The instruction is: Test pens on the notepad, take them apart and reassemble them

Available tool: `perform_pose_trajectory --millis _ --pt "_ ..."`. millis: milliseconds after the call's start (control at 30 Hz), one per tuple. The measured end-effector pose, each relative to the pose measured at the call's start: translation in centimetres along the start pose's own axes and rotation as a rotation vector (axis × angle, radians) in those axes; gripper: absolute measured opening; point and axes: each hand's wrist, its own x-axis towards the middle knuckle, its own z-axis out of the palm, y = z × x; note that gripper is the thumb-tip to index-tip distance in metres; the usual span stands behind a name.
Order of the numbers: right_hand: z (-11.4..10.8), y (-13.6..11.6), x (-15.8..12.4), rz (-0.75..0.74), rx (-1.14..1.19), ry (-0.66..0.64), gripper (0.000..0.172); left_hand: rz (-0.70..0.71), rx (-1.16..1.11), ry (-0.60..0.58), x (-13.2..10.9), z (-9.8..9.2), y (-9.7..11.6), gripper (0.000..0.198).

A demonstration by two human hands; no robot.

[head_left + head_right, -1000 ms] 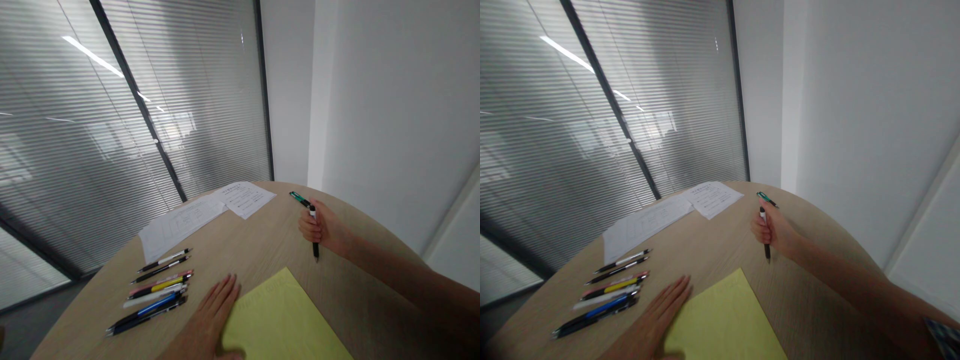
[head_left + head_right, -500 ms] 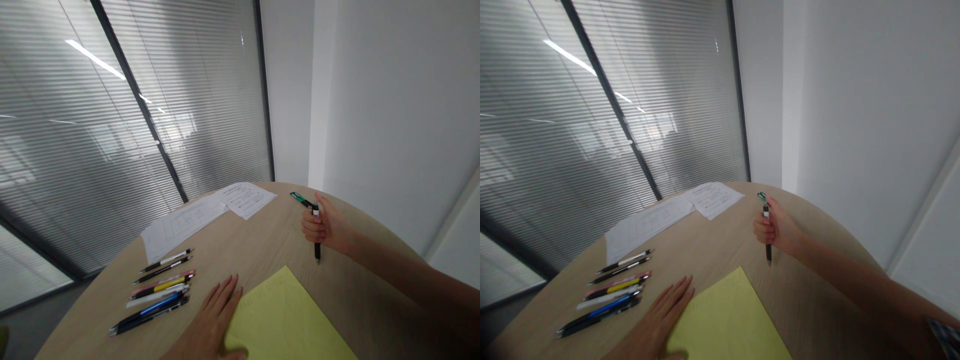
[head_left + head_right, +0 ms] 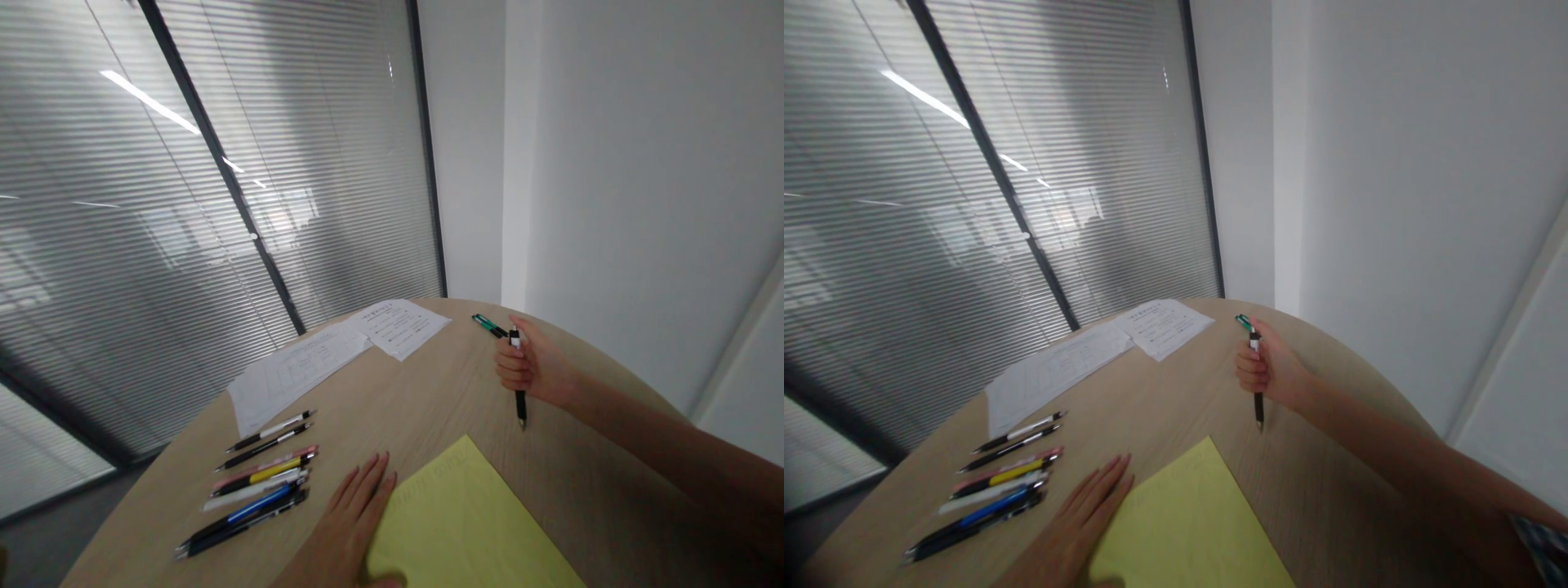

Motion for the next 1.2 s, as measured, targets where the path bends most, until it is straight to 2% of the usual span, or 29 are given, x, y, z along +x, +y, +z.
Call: perform_pose_trajectory --millis 200,433,700,833,1000,1067,1200 --pt "-1.3 0.4 0.8 0.026 0.039 -0.021 0.053 0.006 0.006 0.015 0.1 0.0 0.0 0.082" --pt "-1.2 0.2 0.6 0.001 0.151 -0.012 0.045 0.004 -0.011 0.004 0.1 -0.2 0.1 0.084" --pt "-2.1 0.6 1.2 0.019 0.185 -0.164 0.056 -0.017 -0.033 -0.007 0.1 0.0 0.1 0.085" --pt "-3.0 0.7 2.1 0.026 0.045 -0.054 0.050 -0.018 -0.042 -0.017 0.2 -0.1 0.1 0.086" --pt "-4.6 1.5 3.3 0.032 -0.232 0.183 0.019 -0.012 -0.052 -0.050 0.2 -0.1 0.1 0.086" --pt "-5.4 2.1 3.7 0.025 -0.286 0.220 0.005 -0.018 -0.061 -0.052 0.2 -0.2 0.1 0.086" --pt "-7.4 2.9 4.2 -0.037 -0.421 0.262 0.024 -0.033 -0.072 -0.073 0.1 -0.3 0.2 0.084"
